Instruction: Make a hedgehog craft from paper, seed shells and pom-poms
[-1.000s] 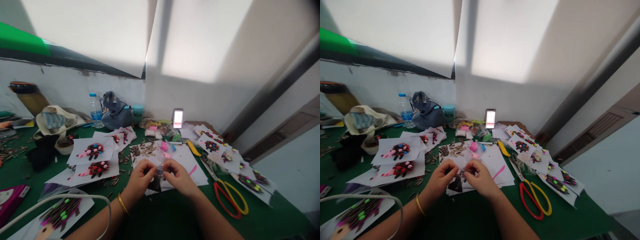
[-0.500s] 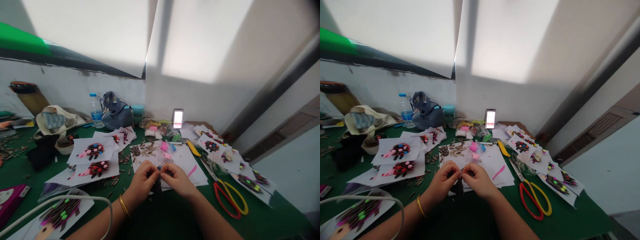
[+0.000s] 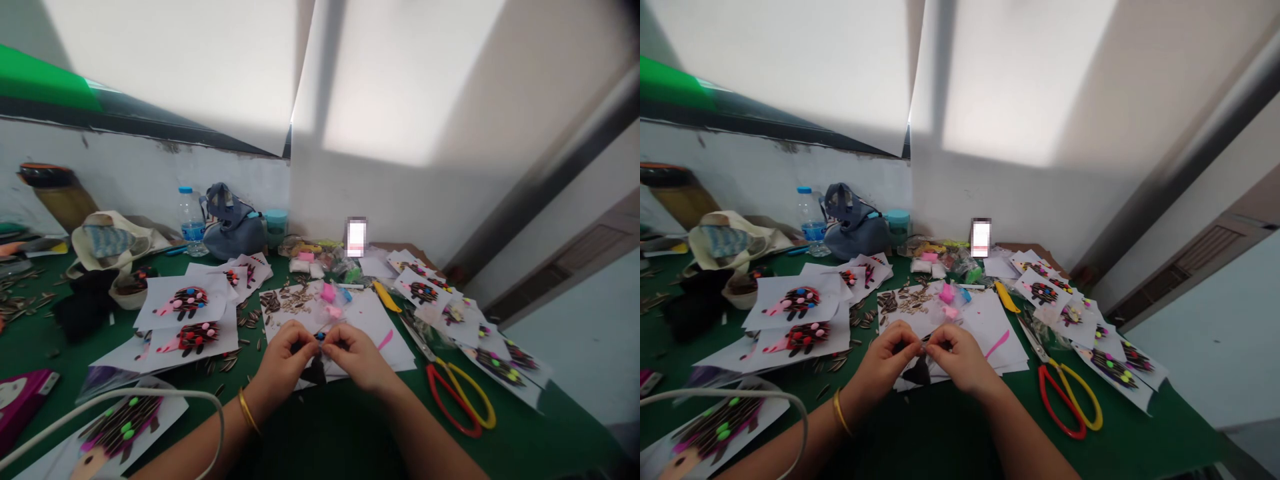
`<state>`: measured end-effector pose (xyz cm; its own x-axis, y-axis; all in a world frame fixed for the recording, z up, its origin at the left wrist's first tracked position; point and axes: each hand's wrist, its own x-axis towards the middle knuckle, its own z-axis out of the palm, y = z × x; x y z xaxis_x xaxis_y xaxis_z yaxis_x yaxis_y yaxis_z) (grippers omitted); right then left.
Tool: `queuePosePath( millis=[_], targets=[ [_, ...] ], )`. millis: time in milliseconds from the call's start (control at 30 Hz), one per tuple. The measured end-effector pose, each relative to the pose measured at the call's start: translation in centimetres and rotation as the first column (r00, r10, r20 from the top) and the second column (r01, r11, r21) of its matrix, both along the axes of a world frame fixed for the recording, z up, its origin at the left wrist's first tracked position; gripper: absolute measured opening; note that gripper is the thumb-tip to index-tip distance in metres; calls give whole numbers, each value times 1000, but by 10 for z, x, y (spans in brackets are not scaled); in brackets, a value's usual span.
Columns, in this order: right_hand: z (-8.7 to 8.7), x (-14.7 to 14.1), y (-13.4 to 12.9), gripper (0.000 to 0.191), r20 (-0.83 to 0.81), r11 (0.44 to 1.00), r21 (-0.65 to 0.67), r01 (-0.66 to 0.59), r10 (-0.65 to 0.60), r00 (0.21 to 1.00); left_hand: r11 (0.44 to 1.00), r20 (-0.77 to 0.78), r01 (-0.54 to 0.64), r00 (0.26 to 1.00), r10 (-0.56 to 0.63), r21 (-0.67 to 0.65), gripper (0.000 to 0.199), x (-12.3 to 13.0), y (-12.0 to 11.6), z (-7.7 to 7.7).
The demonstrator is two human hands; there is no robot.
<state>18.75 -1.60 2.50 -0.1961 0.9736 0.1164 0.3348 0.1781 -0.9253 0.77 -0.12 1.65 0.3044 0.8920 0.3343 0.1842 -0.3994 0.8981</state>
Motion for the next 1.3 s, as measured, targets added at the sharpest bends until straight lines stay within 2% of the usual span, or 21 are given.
queuePosePath(
  millis=[167,300,533,733,867,1000,1100,1300],
  targets=[
    [0,-3,-1,6,26,1000,24,-15,15,1000,998,-19,0,1000,1,58,15,1,-3,1],
    [0,-5,-2,5,13,998,16,-53,52,999,998,-52,-22,998,24,56,15,2,-5,1],
    [-2,-9,-1,7,-4,998,62,-22,23,1000,997,-71,-4,997,10,82,13,2,-7,0],
    [-10,1,5,6,-102,998,18,-52,54,993,993,-44,-68,996,73,96,15,1,-5,1],
    [-9,6,6,7,-99,998,18,-59,60,993,995,-41,-82,996,85,64,17,0,-4,2],
    [-7,5,5,9,-104,999,-8,-37,36,994,998,-25,-44,999,43,-54,17,0,-2,2],
    [-6,5,3,11,-106,1000,-11,-22,21,994,997,-4,-25,1000,25,-78,19,0,-1,2],
    [-4,5,3,14,-139,988,-57,-145,136,981,998,-43,-62,997,62,14,19,0,-2,5]
  ],
)
